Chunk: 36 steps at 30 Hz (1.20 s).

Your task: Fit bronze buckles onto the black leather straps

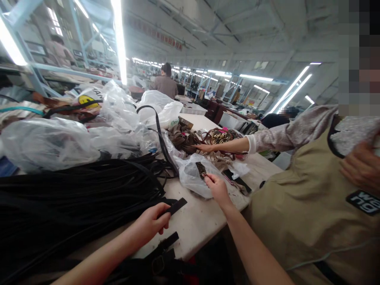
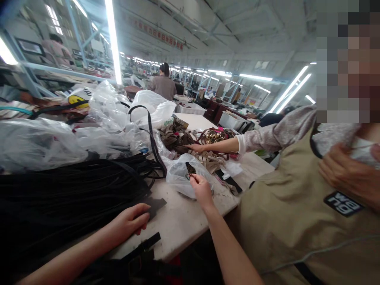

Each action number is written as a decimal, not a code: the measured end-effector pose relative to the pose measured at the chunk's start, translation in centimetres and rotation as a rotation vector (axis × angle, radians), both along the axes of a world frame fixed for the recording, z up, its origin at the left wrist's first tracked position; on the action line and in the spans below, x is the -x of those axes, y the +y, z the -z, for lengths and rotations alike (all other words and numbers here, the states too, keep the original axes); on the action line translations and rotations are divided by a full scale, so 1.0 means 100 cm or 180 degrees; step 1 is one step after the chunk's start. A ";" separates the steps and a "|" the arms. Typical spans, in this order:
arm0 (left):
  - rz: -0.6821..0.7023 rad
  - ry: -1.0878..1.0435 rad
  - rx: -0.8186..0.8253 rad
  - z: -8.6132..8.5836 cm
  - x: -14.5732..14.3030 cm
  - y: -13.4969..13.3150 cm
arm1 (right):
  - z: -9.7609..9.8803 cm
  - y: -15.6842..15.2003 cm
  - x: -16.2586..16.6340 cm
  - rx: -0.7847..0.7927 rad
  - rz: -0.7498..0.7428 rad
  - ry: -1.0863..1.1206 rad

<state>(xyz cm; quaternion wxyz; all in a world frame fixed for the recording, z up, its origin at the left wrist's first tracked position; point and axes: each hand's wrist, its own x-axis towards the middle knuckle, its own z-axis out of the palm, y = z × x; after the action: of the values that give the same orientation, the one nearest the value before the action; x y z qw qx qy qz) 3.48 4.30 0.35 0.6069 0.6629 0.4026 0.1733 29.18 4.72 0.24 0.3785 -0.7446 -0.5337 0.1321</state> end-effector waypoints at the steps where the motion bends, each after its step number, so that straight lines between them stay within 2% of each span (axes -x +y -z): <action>1: -0.0067 -0.0024 -0.0013 -0.002 0.000 0.000 | -0.004 -0.011 0.011 -0.0022 -0.0152 0.0330; 3: -0.0231 -0.0114 -0.0040 -0.006 0.001 0.001 | -0.010 -0.032 0.038 -0.0082 -0.0484 0.1459; 5: -0.0374 -0.0247 -0.0047 -0.009 0.003 0.002 | -0.013 -0.047 0.065 -0.0021 -0.0697 0.2178; 9: -0.0495 -0.0367 0.0010 -0.011 0.009 0.000 | -0.008 -0.056 0.108 0.0194 -0.1023 0.2418; 14: -0.0460 -0.0093 -0.0099 -0.009 0.017 -0.004 | 0.004 -0.054 0.123 0.0252 -0.1338 0.2285; 20: -0.0441 0.0172 -0.0813 -0.006 0.020 -0.011 | 0.001 -0.062 0.125 0.0383 -0.1214 0.2717; 27: -0.0064 0.0620 -0.1749 -0.001 0.021 -0.022 | 0.012 -0.067 0.133 0.0243 -0.0945 0.2214; 30: 0.0041 0.0454 -0.1609 -0.003 0.022 -0.024 | 0.016 -0.067 0.131 0.0305 -0.0860 0.2681; 36: -0.0487 0.0113 -0.0659 -0.011 0.023 -0.018 | 0.006 -0.071 0.132 -0.0082 -0.0180 0.4116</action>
<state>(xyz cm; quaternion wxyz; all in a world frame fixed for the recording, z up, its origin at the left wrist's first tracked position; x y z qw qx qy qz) 1.14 2.51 1.40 0.5130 0.6923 0.4427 0.2481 15.98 -2.37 -0.41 0.6288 -0.4959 -0.2190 0.5574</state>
